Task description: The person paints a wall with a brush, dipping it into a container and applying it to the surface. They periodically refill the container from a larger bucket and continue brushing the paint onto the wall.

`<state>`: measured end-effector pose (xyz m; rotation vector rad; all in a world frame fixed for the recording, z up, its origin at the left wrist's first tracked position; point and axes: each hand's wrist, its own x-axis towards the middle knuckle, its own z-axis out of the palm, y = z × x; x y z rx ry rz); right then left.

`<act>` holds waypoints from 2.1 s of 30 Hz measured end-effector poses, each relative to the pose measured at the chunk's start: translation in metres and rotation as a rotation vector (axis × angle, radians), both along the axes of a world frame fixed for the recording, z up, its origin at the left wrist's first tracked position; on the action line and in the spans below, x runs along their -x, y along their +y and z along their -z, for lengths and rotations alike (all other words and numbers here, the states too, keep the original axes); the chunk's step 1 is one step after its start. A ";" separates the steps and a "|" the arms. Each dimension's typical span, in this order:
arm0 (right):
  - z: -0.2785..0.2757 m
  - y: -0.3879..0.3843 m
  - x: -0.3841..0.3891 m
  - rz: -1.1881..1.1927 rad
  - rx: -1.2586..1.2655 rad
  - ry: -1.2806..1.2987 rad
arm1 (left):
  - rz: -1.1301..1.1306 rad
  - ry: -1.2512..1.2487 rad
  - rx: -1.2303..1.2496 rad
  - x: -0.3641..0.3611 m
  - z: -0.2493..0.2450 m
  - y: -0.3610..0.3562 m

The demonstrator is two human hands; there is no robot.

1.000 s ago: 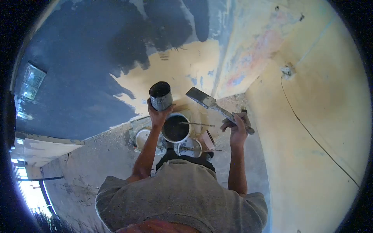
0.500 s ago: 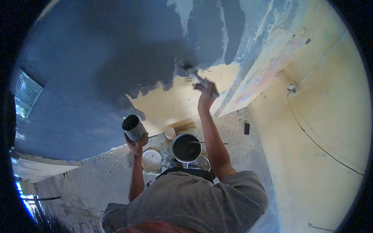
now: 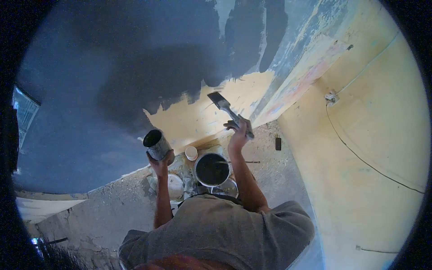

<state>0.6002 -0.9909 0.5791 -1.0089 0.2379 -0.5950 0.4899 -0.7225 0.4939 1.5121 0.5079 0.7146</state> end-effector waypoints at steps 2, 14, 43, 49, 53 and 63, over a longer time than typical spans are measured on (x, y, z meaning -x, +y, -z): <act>0.020 0.013 -0.006 0.004 0.000 0.042 | 0.013 0.003 -0.084 0.003 -0.004 -0.002; -0.094 -0.008 -0.031 -0.159 -0.006 -0.368 | -0.156 0.182 -0.253 0.060 0.012 0.033; -0.027 -0.114 0.126 -0.075 0.164 0.318 | 0.370 0.171 -0.368 0.012 0.030 -0.052; -0.002 -0.165 0.157 -0.066 0.472 0.542 | 0.413 0.099 -0.451 0.004 0.023 -0.103; -0.001 -0.208 0.156 -0.127 0.435 0.507 | 0.421 0.019 -0.554 0.016 0.002 -0.137; 0.056 -0.344 0.126 -0.579 0.079 0.488 | 0.059 0.097 -0.622 0.158 -0.016 -0.254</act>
